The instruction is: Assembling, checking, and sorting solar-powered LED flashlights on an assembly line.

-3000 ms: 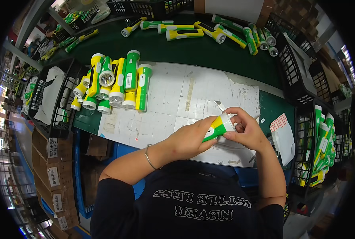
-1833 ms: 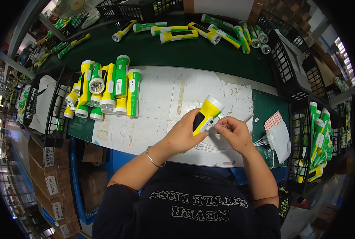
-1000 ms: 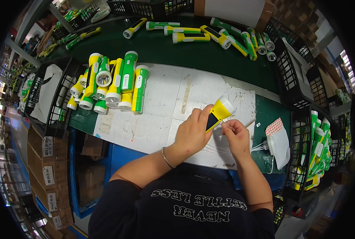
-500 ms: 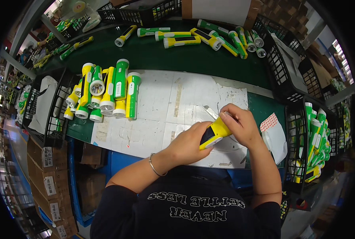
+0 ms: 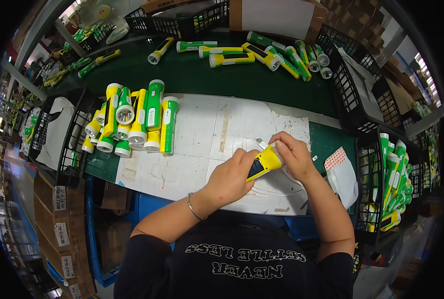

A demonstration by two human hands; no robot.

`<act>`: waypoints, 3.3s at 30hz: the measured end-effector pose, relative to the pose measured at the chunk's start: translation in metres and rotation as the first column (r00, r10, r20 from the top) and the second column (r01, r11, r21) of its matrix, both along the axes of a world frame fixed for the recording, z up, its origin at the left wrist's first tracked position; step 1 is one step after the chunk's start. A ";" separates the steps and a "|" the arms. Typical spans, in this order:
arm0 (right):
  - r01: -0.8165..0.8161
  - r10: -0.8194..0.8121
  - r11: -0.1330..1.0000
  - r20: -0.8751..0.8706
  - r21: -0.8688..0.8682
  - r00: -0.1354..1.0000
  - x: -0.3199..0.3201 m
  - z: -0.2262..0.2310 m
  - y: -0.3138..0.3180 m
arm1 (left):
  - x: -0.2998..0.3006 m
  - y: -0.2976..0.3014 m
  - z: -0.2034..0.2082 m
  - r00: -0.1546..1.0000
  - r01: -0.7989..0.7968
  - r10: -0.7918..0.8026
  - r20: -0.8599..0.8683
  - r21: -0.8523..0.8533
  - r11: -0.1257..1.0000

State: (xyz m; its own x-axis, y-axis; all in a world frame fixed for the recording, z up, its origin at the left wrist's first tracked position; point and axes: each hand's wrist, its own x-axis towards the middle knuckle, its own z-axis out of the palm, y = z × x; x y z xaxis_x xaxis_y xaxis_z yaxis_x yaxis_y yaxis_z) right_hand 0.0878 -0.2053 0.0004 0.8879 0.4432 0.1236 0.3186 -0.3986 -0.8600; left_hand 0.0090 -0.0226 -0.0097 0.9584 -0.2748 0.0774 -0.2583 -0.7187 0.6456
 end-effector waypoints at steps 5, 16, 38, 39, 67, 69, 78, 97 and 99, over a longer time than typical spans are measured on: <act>0.099 -0.104 0.981 -0.025 -0.165 0.994 -0.004 -0.001 0.003 | 0.000 -0.003 -0.006 0.975 0.030 -0.026 0.222 -0.018 0.999; 0.115 -0.109 0.978 0.043 -0.172 0.993 0.002 -0.006 0.000 | 0.006 -0.012 -0.006 0.993 0.054 -0.061 0.102 0.071 0.996; 0.124 0.012 0.956 -0.457 0.266 0.889 -0.066 -0.032 -0.014 | 0.030 -0.013 -0.022 0.655 -0.626 -0.414 -0.632 -0.761 0.171; 0.108 0.019 0.961 -0.449 0.255 0.894 -0.069 -0.035 -0.013 | 0.031 -0.013 -0.022 0.647 -0.639 -0.441 -0.622 -0.758 0.132; 0.133 -0.135 0.987 -0.015 -0.087 0.991 -0.097 -0.007 -0.023 | 0.027 -0.012 -0.019 0.715 -0.446 -0.636 -0.290 -0.890 -0.096; 0.424 -0.425 0.905 -0.040 -0.021 0.904 -0.072 0.004 -0.072 | 0.030 -0.004 -0.020 0.726 -0.458 -0.609 -0.318 -0.885 -0.085; 0.792 -0.807 -0.057 0.495 -0.607 0.322 -0.075 0.078 -0.368 | 0.037 -0.004 -0.023 0.713 -0.417 -0.621 -0.327 -0.909 0.001; 0.487 -0.788 -0.284 0.490 -0.826 0.372 -0.044 0.065 -0.359 | 0.068 -0.001 -0.026 0.665 -0.550 -0.571 -0.482 -0.833 0.061; 0.560 -0.777 -0.315 0.547 -0.766 0.312 -0.039 0.039 -0.373 | 0.073 -0.008 -0.022 0.647 -0.552 -0.590 -0.483 -0.830 0.075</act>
State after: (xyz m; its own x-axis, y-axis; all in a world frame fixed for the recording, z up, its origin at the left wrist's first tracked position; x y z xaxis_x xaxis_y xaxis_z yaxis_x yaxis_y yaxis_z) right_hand 0.0486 -0.5779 0.0396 0.6197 -0.7620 0.1880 -0.7841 -0.5907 0.1903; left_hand 0.0821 -0.0302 -0.0320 0.8121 -0.5242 -0.2562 0.5696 0.6174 0.5426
